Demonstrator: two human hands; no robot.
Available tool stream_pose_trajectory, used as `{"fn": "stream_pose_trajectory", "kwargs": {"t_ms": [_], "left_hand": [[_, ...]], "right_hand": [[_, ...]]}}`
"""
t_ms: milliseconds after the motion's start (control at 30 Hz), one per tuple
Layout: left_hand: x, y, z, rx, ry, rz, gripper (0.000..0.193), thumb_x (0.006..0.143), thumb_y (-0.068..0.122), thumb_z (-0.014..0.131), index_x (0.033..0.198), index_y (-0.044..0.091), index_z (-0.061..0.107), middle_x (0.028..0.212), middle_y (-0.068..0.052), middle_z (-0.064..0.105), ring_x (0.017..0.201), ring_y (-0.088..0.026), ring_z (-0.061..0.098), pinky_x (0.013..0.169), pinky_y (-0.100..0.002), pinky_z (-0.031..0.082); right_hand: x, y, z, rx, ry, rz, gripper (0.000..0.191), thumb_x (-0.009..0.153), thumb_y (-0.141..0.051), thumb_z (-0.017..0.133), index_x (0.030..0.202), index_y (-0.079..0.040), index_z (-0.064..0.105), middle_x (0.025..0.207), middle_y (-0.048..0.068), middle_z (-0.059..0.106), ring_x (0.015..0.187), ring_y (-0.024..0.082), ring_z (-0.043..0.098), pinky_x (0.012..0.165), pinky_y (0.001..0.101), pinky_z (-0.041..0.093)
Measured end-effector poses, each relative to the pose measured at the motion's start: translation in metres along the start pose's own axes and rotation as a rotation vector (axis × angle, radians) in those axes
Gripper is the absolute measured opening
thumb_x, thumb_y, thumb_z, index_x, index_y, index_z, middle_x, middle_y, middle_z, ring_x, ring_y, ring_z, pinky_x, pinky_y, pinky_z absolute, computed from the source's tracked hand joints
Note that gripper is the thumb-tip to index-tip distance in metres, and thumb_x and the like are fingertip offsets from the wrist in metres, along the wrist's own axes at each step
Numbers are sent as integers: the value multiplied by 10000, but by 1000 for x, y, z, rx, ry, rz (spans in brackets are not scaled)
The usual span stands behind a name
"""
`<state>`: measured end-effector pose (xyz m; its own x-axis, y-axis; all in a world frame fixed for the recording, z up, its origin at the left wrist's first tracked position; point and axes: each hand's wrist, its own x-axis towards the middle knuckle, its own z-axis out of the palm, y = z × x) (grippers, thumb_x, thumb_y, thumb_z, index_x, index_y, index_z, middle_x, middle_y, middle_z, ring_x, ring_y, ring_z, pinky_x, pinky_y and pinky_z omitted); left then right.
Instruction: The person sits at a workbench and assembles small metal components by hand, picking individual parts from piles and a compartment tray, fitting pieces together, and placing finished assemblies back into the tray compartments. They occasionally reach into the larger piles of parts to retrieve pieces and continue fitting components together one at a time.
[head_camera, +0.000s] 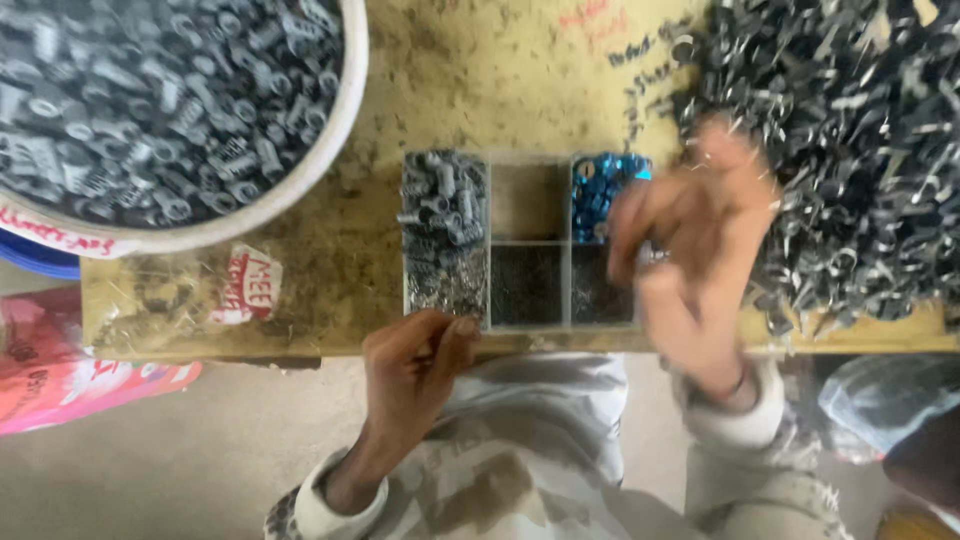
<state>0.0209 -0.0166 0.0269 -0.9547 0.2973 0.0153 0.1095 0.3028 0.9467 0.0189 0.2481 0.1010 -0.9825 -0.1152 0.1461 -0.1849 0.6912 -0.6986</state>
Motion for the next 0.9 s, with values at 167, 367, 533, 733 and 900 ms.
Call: {"fn": "stream_pose_trajectory", "kwargs": {"t_ms": [167, 367, 533, 733, 900], "left_hand": [[20, 10, -4, 621, -31, 115, 113, 897, 163, 696, 975, 83, 715, 855, -89, 744, 695, -293, 704, 549, -449, 535], [28, 13, -4, 647, -218, 55, 174, 888, 59, 600, 1060, 75, 627, 1005, -112, 698, 860, -324, 714, 619, -471, 561], [26, 17, -5, 659, -211, -31, 100, 945, 146, 636, 1027, 90, 632, 1014, -118, 685, 790, -369, 691, 629, -506, 547], [26, 12, -1, 709, -208, 64, 152, 878, 53, 623, 1030, 57, 614, 1102, -121, 659, 904, -348, 702, 656, -484, 561], [27, 8, -6, 687, -268, 105, 118, 898, 69, 634, 1008, 34, 605, 1088, -148, 641, 868, -358, 688, 641, -485, 553]], "right_hand": [[2, 6, 38, -194, -189, -117, 209, 892, -190, 710, 1034, -44, 666, 894, 94, 642, 710, 260, 655, 566, 390, 519], [2, 12, 43, -362, -328, -186, 189, 851, -144, 659, 1002, -32, 649, 1013, 129, 601, 858, 326, 641, 617, 452, 509], [2, 12, 52, -352, -344, -113, 152, 909, -166, 645, 959, -24, 625, 978, 131, 572, 827, 323, 642, 607, 458, 505], [6, 10, 49, -364, -350, -78, 134, 896, -141, 649, 970, -31, 628, 997, 144, 568, 791, 342, 650, 611, 467, 503], [-2, 16, 54, -234, -203, -42, 127, 885, -77, 668, 1007, -47, 653, 1016, 144, 591, 800, 358, 660, 630, 470, 510]]}}
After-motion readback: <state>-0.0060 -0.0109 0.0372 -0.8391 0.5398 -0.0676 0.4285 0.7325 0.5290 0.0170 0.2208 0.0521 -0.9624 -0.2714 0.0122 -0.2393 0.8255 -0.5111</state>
